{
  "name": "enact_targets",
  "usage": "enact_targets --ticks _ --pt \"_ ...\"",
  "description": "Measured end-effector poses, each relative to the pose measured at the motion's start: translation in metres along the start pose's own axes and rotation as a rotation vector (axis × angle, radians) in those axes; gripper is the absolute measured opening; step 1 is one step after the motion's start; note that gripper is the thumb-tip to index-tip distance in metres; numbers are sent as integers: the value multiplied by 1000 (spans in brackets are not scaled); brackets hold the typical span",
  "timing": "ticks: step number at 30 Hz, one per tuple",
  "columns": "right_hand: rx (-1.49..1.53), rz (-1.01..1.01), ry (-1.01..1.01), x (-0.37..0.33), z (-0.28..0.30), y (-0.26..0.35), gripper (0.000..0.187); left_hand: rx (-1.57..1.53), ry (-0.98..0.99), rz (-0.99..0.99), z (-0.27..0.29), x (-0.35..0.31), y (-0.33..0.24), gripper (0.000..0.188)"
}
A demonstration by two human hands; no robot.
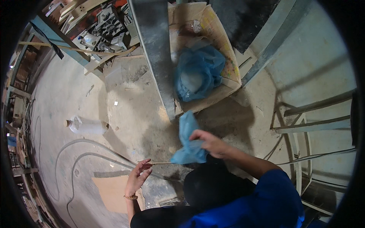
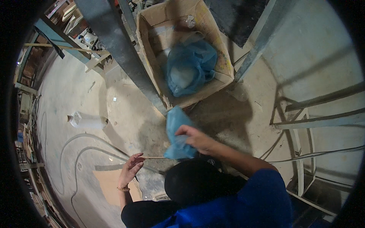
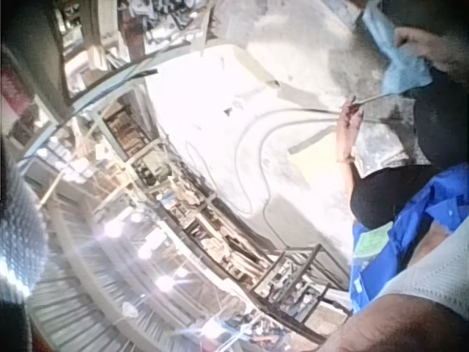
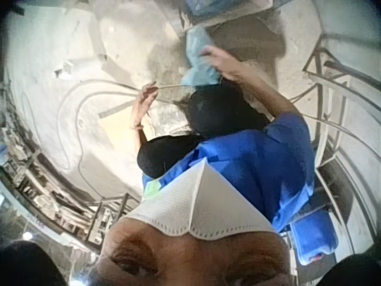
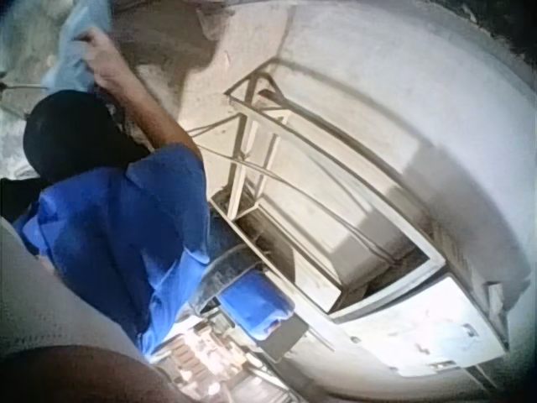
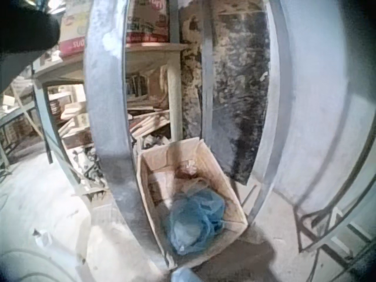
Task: The person walks through a workshop, picks up a cardboard sheet, then pours a white powder from a plastic bag onto the cardboard. They add liquid from a plastic bottle and mix the contents with a wooden stick, continuing to stir the mixture.
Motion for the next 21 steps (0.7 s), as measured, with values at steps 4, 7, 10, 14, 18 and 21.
enact_targets --ticks 4,7,10,14,18,21 --pt "-89 203 272 46 -69 -4 19 -82 -21 23 -6 1 -1 66" --pt "-165 214 295 75 -100 -14 21 -161 -19 -11 -13 6 0 79" --pt "-234 146 373 79 -128 -11 21 -265 -74 -135 -13 11 -5 76" --pt "-354 201 486 72 -133 0 29 -266 -208 -227 -8 28 -1 51" --pt "-690 383 571 45 -129 69 35 -348 -349 -97 27 30 42 39" --pt "-760 571 242 36 -60 169 21 -506 -436 -66 29 34 44 32"
Point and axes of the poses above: each hand's wrist, its own x-axis towards the middle knuckle, its own z-axis out of the back of the hand, y = z × x, the point moved 10 cm from there along x, towards the middle knuckle, and after that the axes turned 4 degrees about z, right-handed, at the moved point
